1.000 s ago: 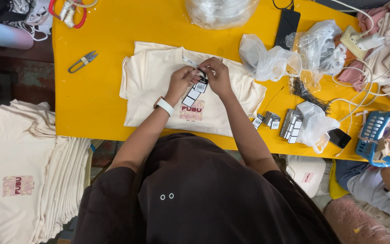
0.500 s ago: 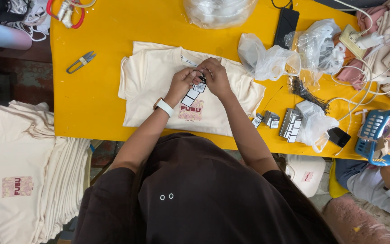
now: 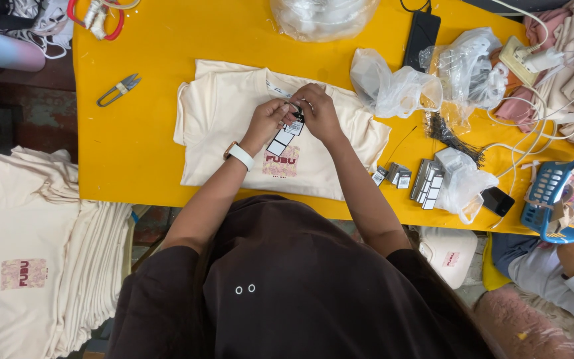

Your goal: Attaching brand or price tags to white t-shirts using plastic fasteners on a factory worktable.

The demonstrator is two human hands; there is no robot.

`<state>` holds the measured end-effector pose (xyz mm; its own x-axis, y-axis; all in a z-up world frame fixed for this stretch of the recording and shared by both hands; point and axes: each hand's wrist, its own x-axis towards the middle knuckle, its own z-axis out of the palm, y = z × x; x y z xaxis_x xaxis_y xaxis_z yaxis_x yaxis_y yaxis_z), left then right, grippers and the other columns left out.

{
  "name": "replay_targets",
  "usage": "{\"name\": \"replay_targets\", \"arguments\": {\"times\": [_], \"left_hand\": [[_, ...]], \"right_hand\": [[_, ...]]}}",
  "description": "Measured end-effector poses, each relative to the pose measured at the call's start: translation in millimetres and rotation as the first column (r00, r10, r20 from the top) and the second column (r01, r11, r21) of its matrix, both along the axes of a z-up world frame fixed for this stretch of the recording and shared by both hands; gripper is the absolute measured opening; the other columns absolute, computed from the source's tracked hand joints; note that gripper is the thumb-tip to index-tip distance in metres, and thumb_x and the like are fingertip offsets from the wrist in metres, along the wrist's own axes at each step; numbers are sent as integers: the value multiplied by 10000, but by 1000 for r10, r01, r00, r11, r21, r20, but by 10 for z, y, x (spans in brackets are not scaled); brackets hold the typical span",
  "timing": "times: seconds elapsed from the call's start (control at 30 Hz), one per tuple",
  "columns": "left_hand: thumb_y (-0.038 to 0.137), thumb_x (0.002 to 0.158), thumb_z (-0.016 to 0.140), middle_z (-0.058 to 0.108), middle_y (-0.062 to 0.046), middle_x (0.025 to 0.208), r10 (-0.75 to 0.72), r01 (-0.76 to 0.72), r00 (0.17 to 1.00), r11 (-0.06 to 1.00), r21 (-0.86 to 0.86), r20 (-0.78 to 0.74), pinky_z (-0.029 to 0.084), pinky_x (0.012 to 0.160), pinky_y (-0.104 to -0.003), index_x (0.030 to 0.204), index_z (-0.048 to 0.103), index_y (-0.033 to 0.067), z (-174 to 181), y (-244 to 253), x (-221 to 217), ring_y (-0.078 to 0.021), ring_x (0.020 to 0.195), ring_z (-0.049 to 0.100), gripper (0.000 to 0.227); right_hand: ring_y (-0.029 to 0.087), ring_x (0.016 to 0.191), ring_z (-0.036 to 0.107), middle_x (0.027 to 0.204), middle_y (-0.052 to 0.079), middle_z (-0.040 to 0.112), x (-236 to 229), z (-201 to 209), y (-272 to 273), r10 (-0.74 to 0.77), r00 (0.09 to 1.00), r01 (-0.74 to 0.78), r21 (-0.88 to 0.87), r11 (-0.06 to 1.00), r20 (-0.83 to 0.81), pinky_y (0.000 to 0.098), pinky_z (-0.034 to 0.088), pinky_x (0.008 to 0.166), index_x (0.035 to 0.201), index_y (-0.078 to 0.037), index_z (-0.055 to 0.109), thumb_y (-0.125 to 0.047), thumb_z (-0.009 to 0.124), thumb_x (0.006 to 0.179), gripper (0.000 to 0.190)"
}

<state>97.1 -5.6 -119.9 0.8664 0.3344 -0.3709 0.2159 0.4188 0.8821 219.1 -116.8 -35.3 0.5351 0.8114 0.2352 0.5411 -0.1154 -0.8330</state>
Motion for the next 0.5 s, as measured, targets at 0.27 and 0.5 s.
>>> {"name": "replay_targets", "arguments": {"times": [0.27, 0.5], "left_hand": [[147, 1054, 559, 736, -25, 830, -12, 13, 1000, 1000, -17, 9, 566, 598, -146, 1005, 719, 93, 53, -7, -3, -76, 767, 732, 176], [203, 1083, 540, 751, -60, 882, -101, 100, 995, 993, 62, 15, 573, 682, -228, 1023, 746, 103, 76, 56, -30, -135, 826, 742, 237]], "right_hand": [[320, 807, 630, 874, 129, 666, -26, 52, 29, 2, 999, -2, -9, 1000, -38, 436, 527, 777, 933, -23, 733, 94, 684, 917, 128], [337, 844, 666, 870, 129, 683, -14, 40, -34, 0, 995, -11, -104, 995, -100, 433, 552, 819, 1000, -42, 651, 57, 731, 906, 158]]}}
